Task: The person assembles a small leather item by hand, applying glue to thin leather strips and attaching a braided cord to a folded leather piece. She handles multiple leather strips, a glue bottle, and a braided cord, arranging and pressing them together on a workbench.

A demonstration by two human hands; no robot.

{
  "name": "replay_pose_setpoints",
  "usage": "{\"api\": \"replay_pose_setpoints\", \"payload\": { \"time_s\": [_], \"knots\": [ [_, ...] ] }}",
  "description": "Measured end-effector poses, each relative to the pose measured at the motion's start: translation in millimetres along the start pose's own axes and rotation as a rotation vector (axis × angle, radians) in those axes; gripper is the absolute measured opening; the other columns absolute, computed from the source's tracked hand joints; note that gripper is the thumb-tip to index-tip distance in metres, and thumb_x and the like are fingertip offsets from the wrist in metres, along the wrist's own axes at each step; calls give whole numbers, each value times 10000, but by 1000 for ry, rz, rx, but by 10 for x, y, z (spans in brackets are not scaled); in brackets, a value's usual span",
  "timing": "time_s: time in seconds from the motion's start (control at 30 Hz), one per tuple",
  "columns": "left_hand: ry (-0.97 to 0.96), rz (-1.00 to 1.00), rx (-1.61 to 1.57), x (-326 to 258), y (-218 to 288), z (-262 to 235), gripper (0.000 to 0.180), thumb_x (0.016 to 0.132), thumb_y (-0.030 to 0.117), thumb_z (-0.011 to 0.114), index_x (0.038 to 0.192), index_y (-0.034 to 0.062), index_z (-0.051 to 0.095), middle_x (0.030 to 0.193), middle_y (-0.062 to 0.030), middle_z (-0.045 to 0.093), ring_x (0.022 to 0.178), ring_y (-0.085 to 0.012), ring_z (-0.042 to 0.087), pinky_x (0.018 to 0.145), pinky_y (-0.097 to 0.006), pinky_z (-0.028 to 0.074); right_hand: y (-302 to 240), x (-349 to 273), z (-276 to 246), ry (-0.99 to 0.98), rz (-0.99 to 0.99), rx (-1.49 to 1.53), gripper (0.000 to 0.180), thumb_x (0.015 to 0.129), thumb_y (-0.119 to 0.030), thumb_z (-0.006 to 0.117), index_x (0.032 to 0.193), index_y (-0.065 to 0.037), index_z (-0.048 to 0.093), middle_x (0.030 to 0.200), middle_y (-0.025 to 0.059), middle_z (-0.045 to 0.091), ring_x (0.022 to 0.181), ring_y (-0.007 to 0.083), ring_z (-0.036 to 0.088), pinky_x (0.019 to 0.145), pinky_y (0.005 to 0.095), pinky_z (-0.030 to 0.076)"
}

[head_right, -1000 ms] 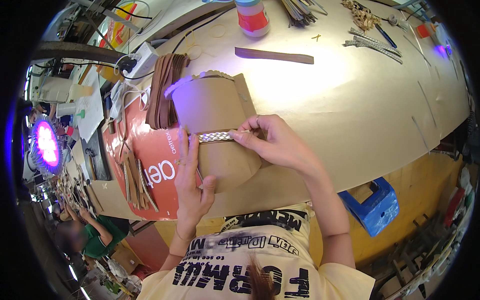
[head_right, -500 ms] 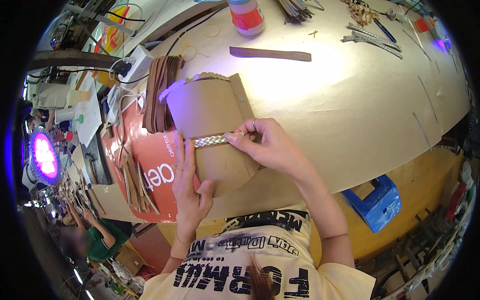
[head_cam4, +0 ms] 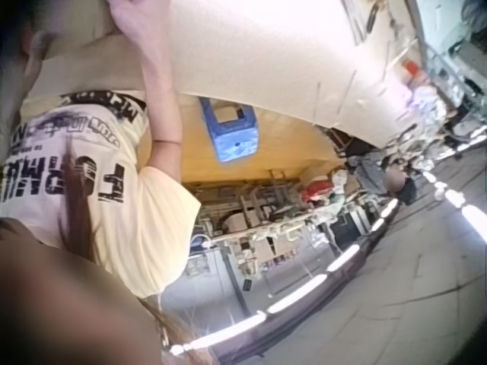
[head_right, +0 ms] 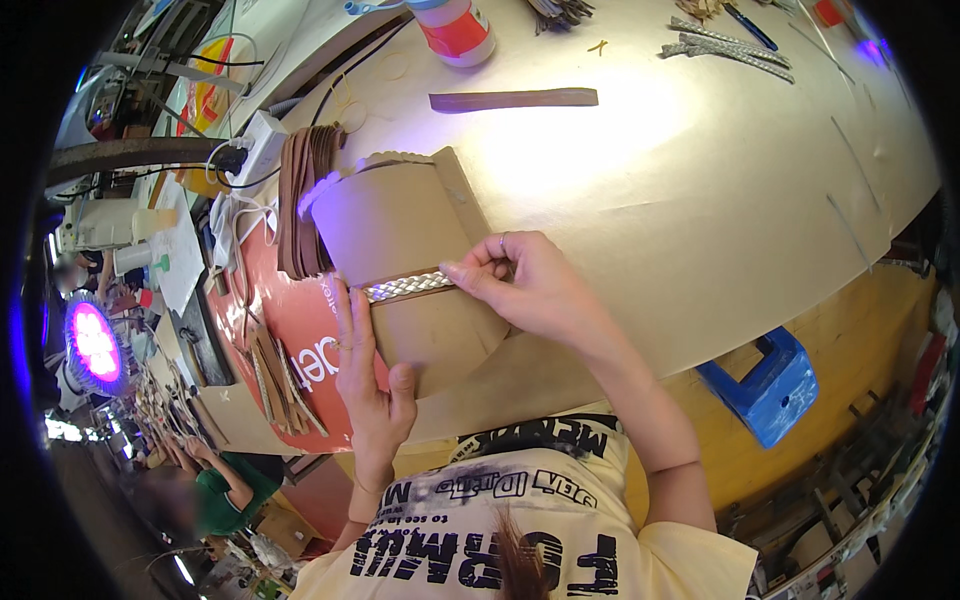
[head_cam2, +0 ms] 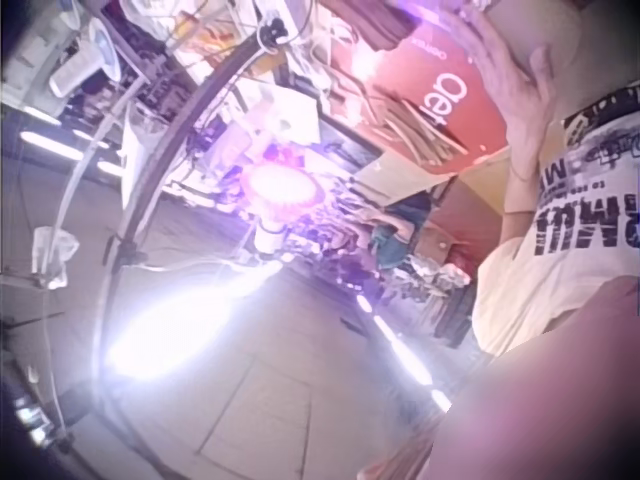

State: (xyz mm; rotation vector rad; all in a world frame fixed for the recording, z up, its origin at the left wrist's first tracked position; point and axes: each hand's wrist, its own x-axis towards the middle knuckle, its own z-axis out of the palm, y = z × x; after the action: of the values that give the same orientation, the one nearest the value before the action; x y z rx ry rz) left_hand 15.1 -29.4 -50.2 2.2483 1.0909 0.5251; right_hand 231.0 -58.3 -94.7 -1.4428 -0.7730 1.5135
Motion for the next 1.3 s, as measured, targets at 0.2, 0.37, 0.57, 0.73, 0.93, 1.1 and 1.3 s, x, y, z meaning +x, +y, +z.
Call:
{"api": "replay_pose_setpoints", "payload": {
  "time_s": [0.2,0.37,0.57,0.73,0.93,1.1,1.3],
  "knots": [
    [2,-65,54,2,52,15,723,988,492,421,1469,-37,309,1535,-284,242,1424,-430,251,1121,-457,287,97,34,89,73,40,-46,304,865,-308,726,838,-7,693,627,-3,584,582,55,503,557,228,442],
    [4,-40,70,7,39,8,706,992,478,413,1470,-31,313,1536,-285,239,1424,-434,248,1118,-461,289,136,37,121,107,-30,-84,307,860,-306,730,824,-3,693,604,3,585,558,60,512,546,227,448],
    [14,-50,54,-11,47,20,688,991,455,412,1469,-31,317,1536,-285,242,1427,-432,243,1120,-466,284,169,30,203,226,-117,-149,320,842,-310,747,761,-8,676,579,17,590,528,79,542,520,235,460],
    [25,-11,48,-6,38,35,663,970,382,447,1463,-43,319,1532,-294,239,1421,-444,248,1117,-471,289,286,-27,275,375,-213,-215,297,843,-281,745,806,-18,615,644,28,607,573,100,556,617,237,467],
    [20,27,83,-18,11,26,653,935,281,514,1466,-43,313,1529,-312,223,1394,-483,275,1114,-493,284,302,-183,374,708,-456,-30,201,887,-187,673,996,-48,578,1013,123,633,887,197,594,796,314,447],
    [-8,15,126,-13,30,32,674,967,356,460,1483,-37,276,1544,-302,183,1405,-474,249,1129,-494,243,172,-494,320,605,-872,-708,396,927,-291,614,1234,-47,563,1284,130,587,1172,318,560,954,419,413],
    [21,-41,-24,-91,55,83,669,984,393,418,1491,-19,272,1555,-313,111,1426,-486,176,1142,-538,174,76,-384,619,190,-772,-719,627,922,-477,542,1379,-54,469,1446,161,452,1355,323,416,1100,465,307]
  ]
}}
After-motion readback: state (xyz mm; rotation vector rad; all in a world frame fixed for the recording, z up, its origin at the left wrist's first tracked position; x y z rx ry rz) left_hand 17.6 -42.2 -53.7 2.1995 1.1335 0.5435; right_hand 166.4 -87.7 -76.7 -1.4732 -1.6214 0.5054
